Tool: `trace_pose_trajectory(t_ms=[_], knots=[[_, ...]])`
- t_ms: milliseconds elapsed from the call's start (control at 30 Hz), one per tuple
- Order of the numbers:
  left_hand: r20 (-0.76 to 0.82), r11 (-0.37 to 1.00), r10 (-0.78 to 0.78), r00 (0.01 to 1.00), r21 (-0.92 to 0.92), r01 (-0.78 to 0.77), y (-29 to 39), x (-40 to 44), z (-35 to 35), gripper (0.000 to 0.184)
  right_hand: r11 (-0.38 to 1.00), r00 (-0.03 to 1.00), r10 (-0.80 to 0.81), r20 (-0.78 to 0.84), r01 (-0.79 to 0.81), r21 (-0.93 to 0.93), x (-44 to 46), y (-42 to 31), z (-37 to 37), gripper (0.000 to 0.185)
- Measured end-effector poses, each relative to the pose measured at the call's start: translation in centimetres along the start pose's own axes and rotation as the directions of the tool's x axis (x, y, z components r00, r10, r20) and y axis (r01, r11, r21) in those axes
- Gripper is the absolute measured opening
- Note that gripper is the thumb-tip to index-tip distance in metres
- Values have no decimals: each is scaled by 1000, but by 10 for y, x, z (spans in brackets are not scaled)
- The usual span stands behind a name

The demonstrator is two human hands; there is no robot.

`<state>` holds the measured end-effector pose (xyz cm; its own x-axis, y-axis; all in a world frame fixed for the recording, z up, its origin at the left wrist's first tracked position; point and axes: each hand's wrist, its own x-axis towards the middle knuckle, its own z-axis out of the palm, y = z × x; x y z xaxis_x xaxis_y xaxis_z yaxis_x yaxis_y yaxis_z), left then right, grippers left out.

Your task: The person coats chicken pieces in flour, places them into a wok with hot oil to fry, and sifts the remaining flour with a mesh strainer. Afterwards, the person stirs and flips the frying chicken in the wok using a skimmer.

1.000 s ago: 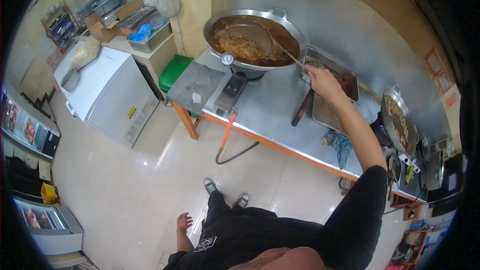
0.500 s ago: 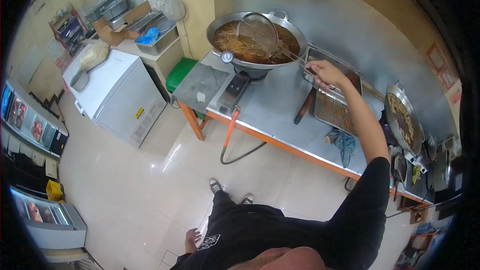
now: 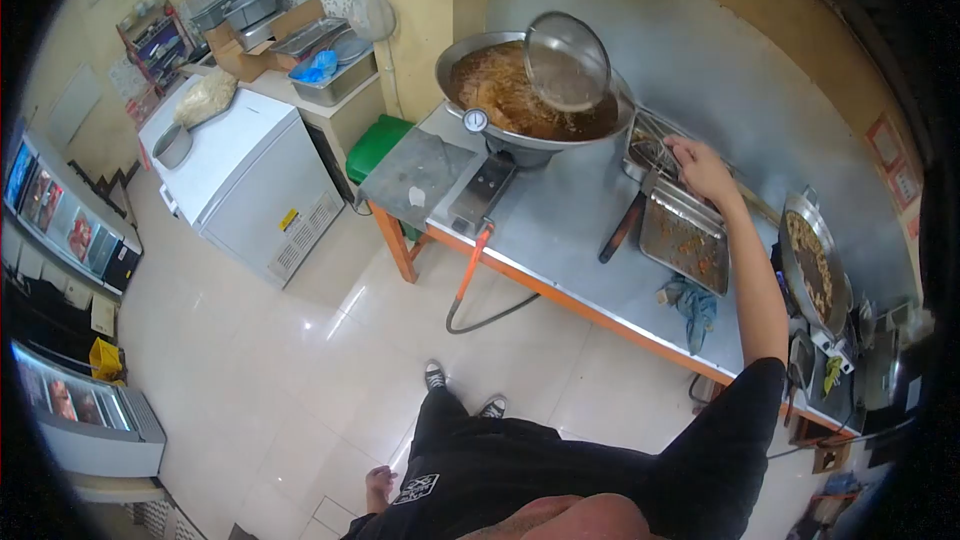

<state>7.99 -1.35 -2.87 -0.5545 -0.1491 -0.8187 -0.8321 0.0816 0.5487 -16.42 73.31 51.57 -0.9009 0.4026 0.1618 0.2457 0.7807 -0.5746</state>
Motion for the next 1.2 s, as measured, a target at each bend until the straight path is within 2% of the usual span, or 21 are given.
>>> trace_pose_trajectory(t_ms=[67, 100, 133, 200, 267, 333, 433, 533, 667, 767, 867, 967, 1000, 1067, 1133, 1167, 1200], knots=[[18, 997, -66, 998, -35, 67, 4, 5, -3, 18, 953, 958, -254, -133, 224, -206, 12, 9, 11, 33], [29, 994, -96, 995, -56, 98, 9, 6, -4, 17, 893, 905, -387, -177, 320, -317, 9, -6, 14, 33], [22, 997, -78, 997, -20, 79, 16, 9, -3, 15, 957, 980, -160, -115, 125, -261, 3, -24, 13, 32], [120, 935, 230, 966, 248, -254, 32, 32, -4, 16, 928, 977, -176, -117, 125, -352, 9, -33, 19, 32], [132, 938, 245, 960, 217, -269, 62, 58, -8, 17, 914, 977, -170, -130, 107, -392, 16, -38, 26, 32], [67, 992, -51, 996, -114, 58, 104, 82, 6, 19, 916, 980, -148, -136, 83, -393, 27, -37, 38, 32], [78, 991, 56, 995, -124, -46, 174, 88, 13, 21, 917, 953, -246, -176, 169, -362, 46, -49, 38, 32], [135, 990, 127, 983, -79, -117, 219, 103, 15, 27, 900, 949, -258, -179, 169, -402, 62, -49, 52, 31], [167, 996, 89, 982, -42, -83, 235, 122, 14, 26, 927, 957, -199, -209, 114, -357, 66, -67, 49, 31], [168, 998, 60, 984, -32, -56, 239, 126, 16, 24, 914, 962, -138, -237, 32, -404, 69, -76, 45, 31], [203, 1000, 27, 979, -1, -28, 229, 124, 13, 25, 921, 980, -88, -179, 12, -389, 80, -79, 31, 32], [184, 996, -87, 979, 50, 79, 218, 128, 13, 25, 901, 961, -163, -224, 52, -431, 86, -65, 44, 32], [155, 995, -84, 984, 68, 74, 215, 131, 18, 25, 923, 963, -146, -228, 50, -381, 89, -60, 49, 32], [239, 988, -13, 971, 155, -25, 222, 144, 38, 24, 960, 966, -104, -239, 35, -276, 97, -47, 58, 32], [355, 965, 111, 928, 186, -187, 236, 165, 74, 24, 914, 902, -306, -305, 189, -360, 116, -17, 71, 34], [423, 940, 198, 884, 172, -293, 254, 173, 98, 25, 996, 983, -74, -168, 66, -51, 111, -24, 73, 35], [448, 910, 257, 856, 186, -371, 281, 169, 125, 24, 963, 993, 113, 34, -118, 244, 106, -36, 76, 37]])
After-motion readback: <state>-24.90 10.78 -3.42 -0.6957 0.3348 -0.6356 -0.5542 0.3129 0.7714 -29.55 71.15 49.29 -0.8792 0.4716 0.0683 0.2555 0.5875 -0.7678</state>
